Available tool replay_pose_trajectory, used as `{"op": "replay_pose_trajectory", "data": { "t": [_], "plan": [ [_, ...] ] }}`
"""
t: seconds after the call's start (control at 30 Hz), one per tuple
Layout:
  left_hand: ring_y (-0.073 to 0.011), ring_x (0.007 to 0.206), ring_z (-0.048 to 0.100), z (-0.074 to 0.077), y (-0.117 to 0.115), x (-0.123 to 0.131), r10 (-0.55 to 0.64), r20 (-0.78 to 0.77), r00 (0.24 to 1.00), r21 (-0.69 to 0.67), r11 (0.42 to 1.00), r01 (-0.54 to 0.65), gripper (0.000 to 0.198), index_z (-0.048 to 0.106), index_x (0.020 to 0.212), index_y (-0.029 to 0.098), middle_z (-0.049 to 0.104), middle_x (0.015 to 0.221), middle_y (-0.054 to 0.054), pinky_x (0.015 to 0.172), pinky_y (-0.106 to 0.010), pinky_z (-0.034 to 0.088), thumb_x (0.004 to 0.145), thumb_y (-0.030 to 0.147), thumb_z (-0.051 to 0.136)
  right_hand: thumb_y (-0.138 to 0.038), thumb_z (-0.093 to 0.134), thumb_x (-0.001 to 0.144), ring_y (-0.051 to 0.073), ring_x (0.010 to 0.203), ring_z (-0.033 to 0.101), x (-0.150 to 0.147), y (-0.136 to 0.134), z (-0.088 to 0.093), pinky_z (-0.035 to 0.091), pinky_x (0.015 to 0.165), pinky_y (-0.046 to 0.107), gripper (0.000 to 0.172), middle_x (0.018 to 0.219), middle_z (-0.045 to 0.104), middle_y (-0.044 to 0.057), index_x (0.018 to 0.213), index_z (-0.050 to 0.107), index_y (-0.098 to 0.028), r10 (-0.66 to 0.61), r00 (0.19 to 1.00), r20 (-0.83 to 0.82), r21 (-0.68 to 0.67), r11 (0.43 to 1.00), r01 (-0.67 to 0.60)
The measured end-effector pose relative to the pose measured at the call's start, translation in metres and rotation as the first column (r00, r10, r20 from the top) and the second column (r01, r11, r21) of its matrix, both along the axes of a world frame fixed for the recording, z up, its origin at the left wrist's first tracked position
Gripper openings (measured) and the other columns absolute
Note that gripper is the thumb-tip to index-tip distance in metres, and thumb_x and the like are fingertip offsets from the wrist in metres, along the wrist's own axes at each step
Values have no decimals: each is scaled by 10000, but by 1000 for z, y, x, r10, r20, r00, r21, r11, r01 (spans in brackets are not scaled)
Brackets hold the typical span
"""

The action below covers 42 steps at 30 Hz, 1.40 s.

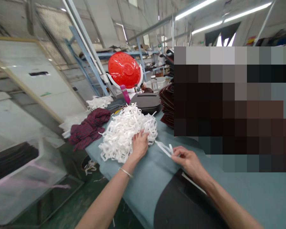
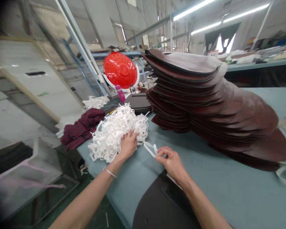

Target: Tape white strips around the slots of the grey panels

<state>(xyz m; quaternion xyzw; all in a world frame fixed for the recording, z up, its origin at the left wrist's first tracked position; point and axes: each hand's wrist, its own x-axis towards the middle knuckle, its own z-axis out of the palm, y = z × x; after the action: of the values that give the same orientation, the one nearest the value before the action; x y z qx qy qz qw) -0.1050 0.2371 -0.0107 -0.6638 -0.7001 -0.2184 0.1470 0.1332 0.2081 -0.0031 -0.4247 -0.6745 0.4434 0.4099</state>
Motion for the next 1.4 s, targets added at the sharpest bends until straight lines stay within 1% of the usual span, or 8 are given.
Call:
{"op": "replay_pose_trajectory", "data": {
  "t": [0.23,0.37,0.47,0.63,0.8,0.93,1.07,1.4],
  "plan": [
    [-264,1243,427,24,-28,59,-146,167,975,49,989,140,365,507,1221,194,475,1327,-121,1031,-459,343,859,173,462,-426,620,771,130,687,493,83,-54,16,368,676,267,251,696,600,-8,747,653,-178,-140,990,-1,-179,974,138],
    [-213,1266,417,35,-72,123,-610,316,727,-31,759,651,338,501,1211,208,527,1287,-80,1070,-376,320,893,321,489,-405,697,711,128,694,514,72,-62,20,383,698,269,236,702,618,-7,721,668,-171,-185,956,-227,-231,964,131],
    [-140,936,601,34,-84,143,-598,477,644,-188,647,739,280,589,984,209,655,947,-10,900,-279,440,961,337,341,-391,736,670,128,687,525,73,-66,17,403,698,282,225,707,623,-8,704,652,-185,-350,838,-418,-285,927,245],
    [-165,803,607,46,-57,100,-364,353,862,-254,849,463,301,611,957,195,643,827,-15,775,-293,476,959,306,332,-393,711,712,106,674,518,119,-86,21,413,671,259,214,714,589,-24,750,603,-211,-501,712,-492,-276,865,419],
    [-342,1227,408,81,-53,88,-265,171,949,41,964,261,557,351,1367,146,473,1302,-171,1016,-539,314,867,301,541,-430,645,781,81,540,397,126,-116,37,293,496,222,246,612,506,-39,832,649,-189,-378,920,-103,-262,903,341],
    [-205,1116,512,84,-94,135,-684,360,634,-123,639,760,320,534,1197,201,578,1176,-73,978,-349,398,910,330,475,-464,570,812,109,606,459,97,-127,38,353,557,230,291,648,557,-19,785,659,-188,-186,981,48,-211,958,192],
    [-121,749,569,58,-123,148,-501,686,527,-304,461,834,266,620,842,185,624,793,6,692,-221,435,931,324,411,-480,538,828,98,534,419,108,-147,24,321,495,221,314,569,495,-39,731,637,-198,-155,964,218,-280,936,214],
    [-179,793,553,-1,-132,139,-234,435,870,-390,822,416,381,522,954,219,585,920,-12,698,-299,425,737,499,661,-419,377,931,138,766,599,166,-223,-9,461,703,226,292,821,634,2,814,588,-253,208,876,436,-305,949,-74]
  ]
}}
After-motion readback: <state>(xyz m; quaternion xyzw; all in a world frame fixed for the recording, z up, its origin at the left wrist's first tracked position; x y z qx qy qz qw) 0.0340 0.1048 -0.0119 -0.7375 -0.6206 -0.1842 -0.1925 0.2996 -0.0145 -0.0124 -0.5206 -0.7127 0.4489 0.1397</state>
